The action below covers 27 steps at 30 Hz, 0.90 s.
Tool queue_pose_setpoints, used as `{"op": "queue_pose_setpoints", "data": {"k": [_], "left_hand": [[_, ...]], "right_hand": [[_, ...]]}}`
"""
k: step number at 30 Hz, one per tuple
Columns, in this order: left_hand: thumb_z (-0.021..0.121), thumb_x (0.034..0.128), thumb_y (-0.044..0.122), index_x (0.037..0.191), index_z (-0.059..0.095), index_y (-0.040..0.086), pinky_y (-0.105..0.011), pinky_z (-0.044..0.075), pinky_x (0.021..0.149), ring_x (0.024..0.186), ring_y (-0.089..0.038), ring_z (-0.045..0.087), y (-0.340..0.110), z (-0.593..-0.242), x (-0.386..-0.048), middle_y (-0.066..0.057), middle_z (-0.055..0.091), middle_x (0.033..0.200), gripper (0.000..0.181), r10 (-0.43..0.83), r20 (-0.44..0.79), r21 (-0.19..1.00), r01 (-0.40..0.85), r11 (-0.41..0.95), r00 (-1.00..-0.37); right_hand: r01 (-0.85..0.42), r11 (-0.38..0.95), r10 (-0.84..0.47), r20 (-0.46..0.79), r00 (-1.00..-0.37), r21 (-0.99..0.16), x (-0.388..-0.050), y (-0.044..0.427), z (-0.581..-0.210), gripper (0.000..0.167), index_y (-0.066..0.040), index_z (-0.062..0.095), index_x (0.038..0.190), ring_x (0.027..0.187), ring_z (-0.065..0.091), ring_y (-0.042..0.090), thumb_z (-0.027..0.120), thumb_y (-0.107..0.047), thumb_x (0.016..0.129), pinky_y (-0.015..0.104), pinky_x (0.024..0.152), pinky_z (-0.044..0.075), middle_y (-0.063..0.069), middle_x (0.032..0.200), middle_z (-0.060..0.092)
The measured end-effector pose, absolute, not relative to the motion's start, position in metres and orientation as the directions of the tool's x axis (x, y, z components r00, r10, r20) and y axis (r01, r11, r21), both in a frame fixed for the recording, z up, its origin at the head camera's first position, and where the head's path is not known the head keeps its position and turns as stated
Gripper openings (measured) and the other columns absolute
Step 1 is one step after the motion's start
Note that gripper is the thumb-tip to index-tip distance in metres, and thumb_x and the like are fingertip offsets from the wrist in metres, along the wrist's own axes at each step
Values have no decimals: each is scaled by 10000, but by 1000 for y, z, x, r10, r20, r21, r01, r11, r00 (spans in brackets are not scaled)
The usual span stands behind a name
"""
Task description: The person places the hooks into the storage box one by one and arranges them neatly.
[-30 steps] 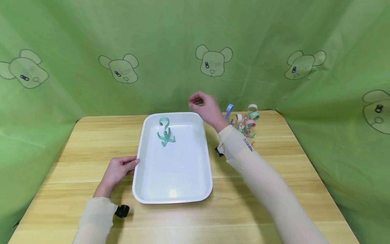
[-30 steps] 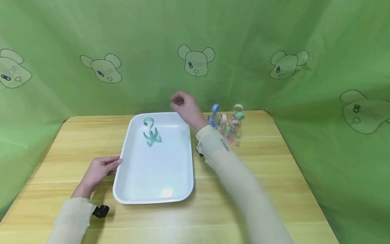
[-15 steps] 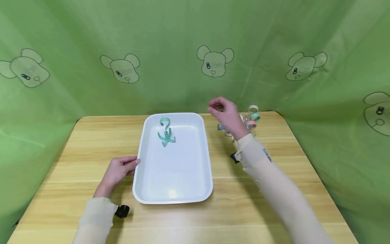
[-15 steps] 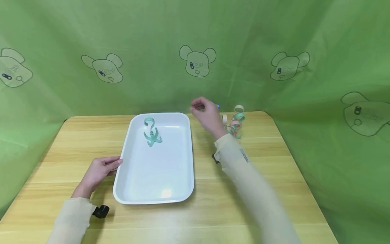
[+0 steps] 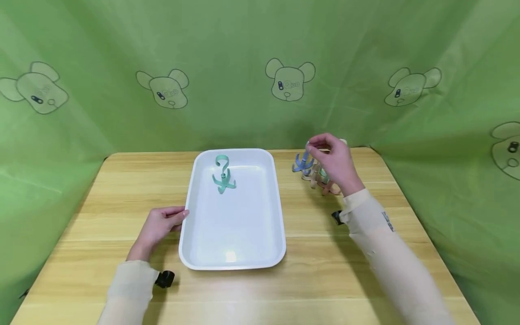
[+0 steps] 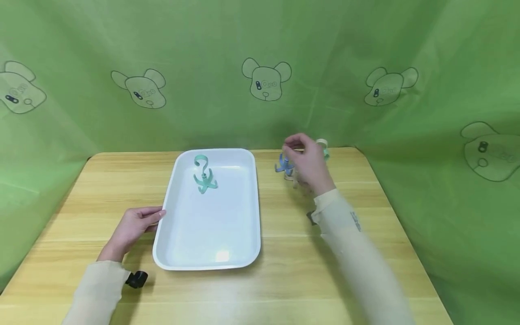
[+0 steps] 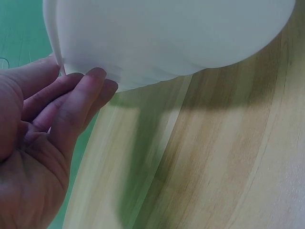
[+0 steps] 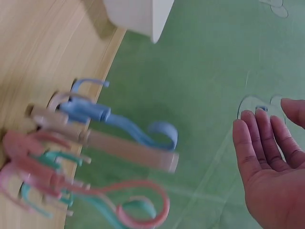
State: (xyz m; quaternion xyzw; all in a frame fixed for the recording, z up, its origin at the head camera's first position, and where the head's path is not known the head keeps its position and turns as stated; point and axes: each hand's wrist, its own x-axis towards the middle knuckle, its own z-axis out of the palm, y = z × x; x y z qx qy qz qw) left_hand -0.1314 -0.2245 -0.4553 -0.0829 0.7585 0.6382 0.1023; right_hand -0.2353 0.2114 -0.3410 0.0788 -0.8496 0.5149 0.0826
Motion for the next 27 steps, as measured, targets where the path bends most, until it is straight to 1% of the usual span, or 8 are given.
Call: {"op": "queue_pose_setpoints", "data": {"k": [6,8,11,14,16,18,23,27], "left_hand": [[683,953,166,1261,586,-113,-298,590,811,925,-157,686,-224,-455,-131,-243,643,1191,427,7,-257,952,-252,174,-966],[682,954,172,1263,584,-114,-301,590,813,922,-151,685,-224,-456,-131,-241,644,1189,432,9,-257,951,-251,181,-966],[686,951,176,1257,593,-106,-305,589,816,921,-152,687,-225,-457,-132,-233,650,1183,427,5,-264,949,-259,179,-965],[683,954,182,1266,589,-102,-305,587,821,936,-160,686,-226,-458,-132,-234,644,1194,432,13,-264,948,-258,186,-964],[683,954,182,1267,592,-98,-301,587,820,940,-161,685,-226,-458,-132,-233,643,1197,430,12,-267,948,-260,185,-964],[683,954,185,1269,591,-97,-296,587,818,941,-158,683,-226,-458,-132,-234,641,1201,432,14,-266,948,-259,187,-964],[681,955,181,1263,593,-100,-292,588,811,933,-149,683,-226,-457,-132,-234,641,1200,426,20,-264,949,-256,183,-964],[680,956,184,1265,588,-104,-292,588,811,937,-151,681,-225,-455,-132,-234,641,1200,433,25,-266,947,-256,192,-964]], "right_hand": [[-186,472,-7,207,-978,-862,-229,237,-343,331,-6,607,1198,1032,572,197,666,-233,964,271,917,515,103,1139,619],[-175,479,6,203,-979,-860,-227,244,-345,344,-11,605,1208,1028,574,193,666,-247,964,239,875,520,105,1151,618],[-164,479,26,201,-979,-862,-226,253,-348,345,-16,602,1216,1003,579,178,665,-245,965,197,778,536,105,1161,616],[-161,469,38,202,-979,-869,-226,260,-351,334,-12,599,1216,977,585,163,668,-221,964,179,705,545,109,1161,612],[-162,458,43,204,-978,-874,-226,264,-353,335,-3,597,1220,984,586,156,669,-204,962,172,706,548,110,1162,609],[-163,451,48,206,-977,-878,-226,268,-355,340,3,598,1222,1003,584,157,671,-202,961,177,742,553,108,1161,608],[-151,469,69,207,-976,-870,-226,279,-361,372,-2,600,1219,1059,568,190,682,-250,953,176,832,527,94,1160,612],[-134,494,81,199,-977,-859,-228,287,-369,373,-1,597,1216,1058,567,199,684,-250,952,170,835,521,94,1158,606]]}}
